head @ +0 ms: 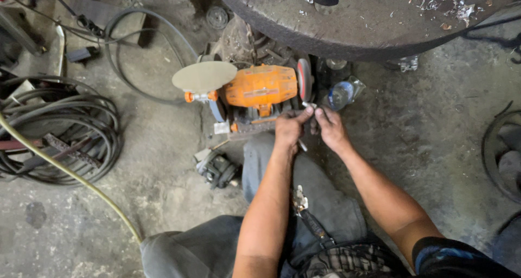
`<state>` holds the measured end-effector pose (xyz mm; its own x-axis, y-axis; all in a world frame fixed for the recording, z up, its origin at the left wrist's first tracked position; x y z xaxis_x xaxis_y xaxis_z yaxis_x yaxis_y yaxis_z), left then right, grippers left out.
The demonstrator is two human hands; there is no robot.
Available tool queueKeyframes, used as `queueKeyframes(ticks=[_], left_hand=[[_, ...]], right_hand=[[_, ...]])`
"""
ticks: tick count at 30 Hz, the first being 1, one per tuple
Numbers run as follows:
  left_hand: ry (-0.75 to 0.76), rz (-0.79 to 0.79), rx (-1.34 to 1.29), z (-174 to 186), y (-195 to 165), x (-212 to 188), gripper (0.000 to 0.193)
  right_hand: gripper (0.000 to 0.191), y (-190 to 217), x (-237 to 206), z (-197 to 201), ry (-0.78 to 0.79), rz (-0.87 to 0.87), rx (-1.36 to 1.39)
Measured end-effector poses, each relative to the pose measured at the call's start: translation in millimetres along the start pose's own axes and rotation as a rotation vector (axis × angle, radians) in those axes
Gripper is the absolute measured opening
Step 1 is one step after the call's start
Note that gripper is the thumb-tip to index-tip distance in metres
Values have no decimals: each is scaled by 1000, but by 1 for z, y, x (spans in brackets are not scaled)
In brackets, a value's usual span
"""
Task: The person works at the open engine bay of a car, loosening and removing a metal hose fitting with a wrench, then carries the fitting to a bench grinder. The person sits at the grinder and holds the metal part against the spinning wheel, grinding it from different angles for the rest of the clip.
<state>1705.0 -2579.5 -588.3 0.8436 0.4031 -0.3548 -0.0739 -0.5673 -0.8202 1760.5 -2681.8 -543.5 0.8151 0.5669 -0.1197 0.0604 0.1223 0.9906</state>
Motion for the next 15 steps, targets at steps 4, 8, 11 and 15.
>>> queueKeyframes(ticks=[4, 8, 11, 15], left_hand=[[-10, 2, 6, 0, 0, 1, 28], [-25, 2, 25, 1, 2, 3, 27], [-29, 25, -18, 3, 6, 4, 26], [-51, 11, 26, 8, 7, 5, 25]], right_hand=[[41, 0, -1, 1, -13, 14, -50], [41, 0, 1, 1, -11, 8, -53], [40, -1, 3, 0, -12, -5, -48], [40, -4, 5, -2, -21, -39, -72]])
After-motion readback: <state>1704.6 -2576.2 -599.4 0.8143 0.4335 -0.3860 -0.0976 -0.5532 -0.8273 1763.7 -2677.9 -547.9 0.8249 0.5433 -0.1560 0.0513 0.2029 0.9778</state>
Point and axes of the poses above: each hand's wrist, its own x-axis towards the middle knuckle, its own z-axis out of the back of the hand, y = z × x, the point moved 5 cm from there along x, towards the middle knuckle, and after that the axes turned 5 degrees about -z, right-handed, at the moved point
